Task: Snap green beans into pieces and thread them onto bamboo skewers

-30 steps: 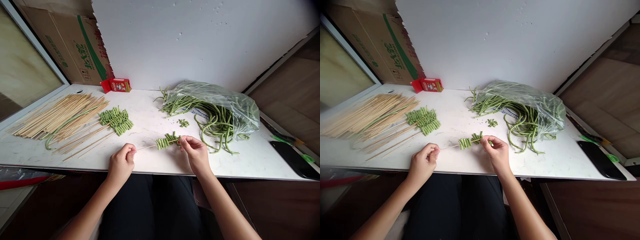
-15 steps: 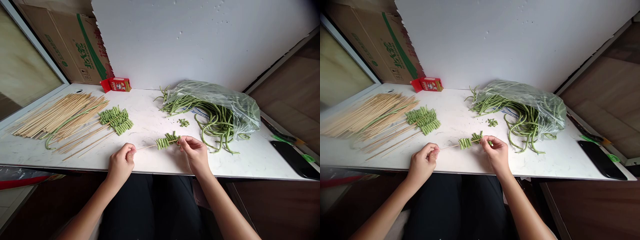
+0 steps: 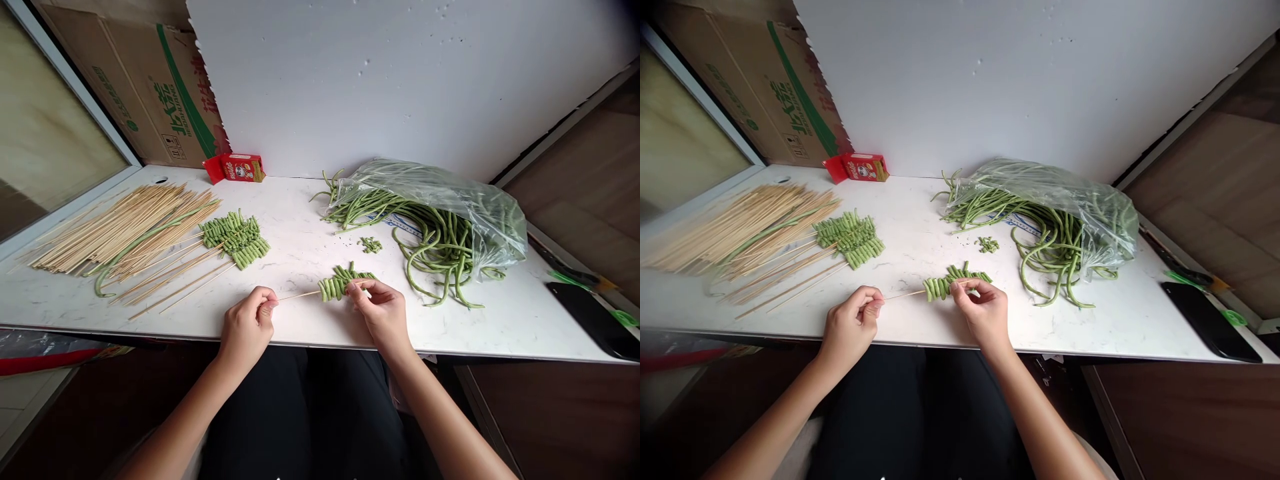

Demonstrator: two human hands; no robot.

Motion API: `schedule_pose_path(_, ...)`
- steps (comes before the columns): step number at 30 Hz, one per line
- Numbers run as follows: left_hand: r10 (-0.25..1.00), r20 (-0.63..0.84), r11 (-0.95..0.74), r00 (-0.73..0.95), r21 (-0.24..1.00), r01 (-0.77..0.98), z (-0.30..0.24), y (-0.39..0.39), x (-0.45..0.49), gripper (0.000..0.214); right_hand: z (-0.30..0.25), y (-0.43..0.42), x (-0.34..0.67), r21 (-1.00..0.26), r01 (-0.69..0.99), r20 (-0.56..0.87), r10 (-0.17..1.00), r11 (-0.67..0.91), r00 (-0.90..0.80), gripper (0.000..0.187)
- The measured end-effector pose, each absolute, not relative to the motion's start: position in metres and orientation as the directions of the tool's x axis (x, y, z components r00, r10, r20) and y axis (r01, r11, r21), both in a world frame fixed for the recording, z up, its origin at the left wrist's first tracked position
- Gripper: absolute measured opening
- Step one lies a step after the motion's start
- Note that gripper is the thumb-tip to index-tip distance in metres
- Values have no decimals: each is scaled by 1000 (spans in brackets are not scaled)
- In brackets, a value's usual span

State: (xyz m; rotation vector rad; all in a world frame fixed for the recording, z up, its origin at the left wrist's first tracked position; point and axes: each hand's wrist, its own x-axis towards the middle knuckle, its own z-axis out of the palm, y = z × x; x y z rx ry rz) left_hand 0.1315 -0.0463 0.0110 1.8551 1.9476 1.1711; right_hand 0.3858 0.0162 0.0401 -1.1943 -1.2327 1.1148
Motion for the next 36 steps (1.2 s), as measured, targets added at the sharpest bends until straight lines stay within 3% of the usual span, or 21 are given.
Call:
schedule_pose_path(14,914,368,-122,-174,655,745,10,-47,129,14,43,9,378,-999,-25,30,999,31,33,37)
schedule_pose_path(19,922,350,-125,-165,673,729,11,-48,129,14,49,14,387,-999,25,32,999,32,1,37)
schedule_pose_path(24,916,357,-117,-182,673,731,12,-47,131,14,53,26,408,-995,45,89,995,87,40,51)
schedule_pose_path(28,914,362,-113,-185,663,740,11,-47,131,13,52,40,430,-963,244,141,986,116,88,47)
schedule_pose_path(32,917,360,-121,-172,661,740,10,-47,131,14,53,49,449,-841,531,165,984,102,72,42)
schedule_pose_path(36,921,356,-123,-158,650,750,9,-48,130,14,57,50,459,-691,704,152,985,163,-79,34)
